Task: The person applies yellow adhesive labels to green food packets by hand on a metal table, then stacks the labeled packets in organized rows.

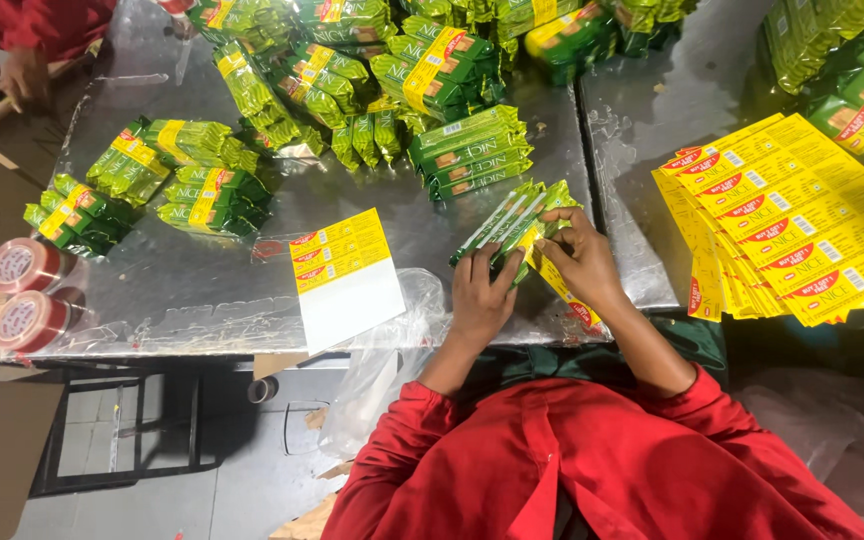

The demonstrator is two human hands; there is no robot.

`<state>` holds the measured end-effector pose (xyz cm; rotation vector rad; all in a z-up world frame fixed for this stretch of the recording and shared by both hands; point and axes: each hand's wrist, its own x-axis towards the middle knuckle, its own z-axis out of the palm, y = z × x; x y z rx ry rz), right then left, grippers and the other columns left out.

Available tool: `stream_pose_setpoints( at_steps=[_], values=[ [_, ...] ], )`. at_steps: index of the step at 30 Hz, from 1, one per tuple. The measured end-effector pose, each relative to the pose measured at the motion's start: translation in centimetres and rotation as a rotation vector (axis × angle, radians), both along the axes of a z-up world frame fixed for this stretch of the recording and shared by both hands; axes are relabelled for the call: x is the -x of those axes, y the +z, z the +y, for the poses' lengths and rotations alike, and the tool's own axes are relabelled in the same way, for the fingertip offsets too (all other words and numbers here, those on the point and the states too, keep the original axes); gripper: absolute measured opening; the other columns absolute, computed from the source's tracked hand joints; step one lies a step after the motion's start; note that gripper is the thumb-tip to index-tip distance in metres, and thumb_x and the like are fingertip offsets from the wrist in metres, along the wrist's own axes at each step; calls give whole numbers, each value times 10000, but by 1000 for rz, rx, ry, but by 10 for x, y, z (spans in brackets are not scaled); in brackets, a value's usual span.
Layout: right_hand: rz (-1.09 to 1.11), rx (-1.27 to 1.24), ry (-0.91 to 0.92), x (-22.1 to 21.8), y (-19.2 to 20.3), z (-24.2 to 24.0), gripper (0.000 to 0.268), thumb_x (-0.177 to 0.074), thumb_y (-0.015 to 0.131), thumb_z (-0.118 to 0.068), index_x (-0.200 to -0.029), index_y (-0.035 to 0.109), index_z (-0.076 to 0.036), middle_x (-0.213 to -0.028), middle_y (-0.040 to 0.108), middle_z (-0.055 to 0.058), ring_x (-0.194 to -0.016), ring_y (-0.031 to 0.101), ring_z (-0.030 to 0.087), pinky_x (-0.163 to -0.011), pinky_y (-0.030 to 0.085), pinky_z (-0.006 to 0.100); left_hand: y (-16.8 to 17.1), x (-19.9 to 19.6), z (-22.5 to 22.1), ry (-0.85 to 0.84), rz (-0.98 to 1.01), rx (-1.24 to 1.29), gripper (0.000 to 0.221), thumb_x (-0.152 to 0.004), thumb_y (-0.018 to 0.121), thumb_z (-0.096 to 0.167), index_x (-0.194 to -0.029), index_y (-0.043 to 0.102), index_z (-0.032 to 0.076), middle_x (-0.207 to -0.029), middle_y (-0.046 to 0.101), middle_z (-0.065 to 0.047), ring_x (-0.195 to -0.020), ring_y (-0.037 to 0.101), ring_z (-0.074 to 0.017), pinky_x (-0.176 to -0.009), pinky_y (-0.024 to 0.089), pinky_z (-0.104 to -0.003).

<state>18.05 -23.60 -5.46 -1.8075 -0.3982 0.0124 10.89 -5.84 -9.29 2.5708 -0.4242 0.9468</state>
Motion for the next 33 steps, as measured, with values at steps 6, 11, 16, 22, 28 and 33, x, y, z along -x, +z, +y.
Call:
stream_pose_setpoints(
  at_steps=[6, 11, 16, 22, 28, 33],
  values=[
    [-151, 288, -128, 6, 8, 4, 498, -915, 757, -131, -1324, 499, -12, -705, 654, 124, -579, 625, 217, -555, 476, 325, 15, 0, 4, 1, 78, 27, 796, -685, 818, 69, -1430, 558, 174, -1306, 536, -158, -1143, 533, -370, -981, 479, -485],
    [-161, 233, -63, 4, -9, 0, 560, -912, 773, -141, -1356, 457, -12, -711, 651, 116, -601, 621, 170, -562, 479, 307, 35, -14, 20, 49, 234, 17, 834, -704, 830, 95, -1479, 529, 173, -1224, 526, -174, -1099, 527, -382, -931, 481, -484],
    [65, -178, 89, -8, -44, 5, 512, -928, 707, -65, -1375, 458, -29, -823, 680, 55, -738, 614, 46, -642, 467, 218, 51, -52, 41, 111, 357, -36, 790, -803, 849, 240, -1494, 475, 155, -1283, 539, -198, -1127, 580, -411, -826, 530, -509],
    [108, -215, 71, -23, -67, 6, 408, -964, 695, -40, -1329, 514, -27, -824, 630, 19, -713, 534, 25, -604, 392, 199, 57, -93, 62, 164, 784, -17, 1205, -631, 895, 295, -1621, 231, 123, -1224, 665, -235, -1040, 683, -406, -862, 549, -494],
    [20, -150, 84, -21, -43, 3, 357, -960, 706, -34, -1270, 530, -24, -840, 646, 21, -738, 573, 38, -631, 436, 216, 30, -62, 68, 72, 653, 441, 1140, -553, 898, 246, -1561, 390, 88, -1252, 695, -208, -1055, 711, -371, -944, 558, -426],
    [-196, 53, -10, -19, -3, 11, 364, -899, 794, -69, -1196, 588, -27, -875, 684, 68, -785, 632, 129, -717, 519, 292, -2, -26, 54, -162, 276, 925, 983, -645, 905, 79, -1503, 451, -71, -1333, 663, -200, -1201, 658, -298, -1033, 525, -394]
  ],
)
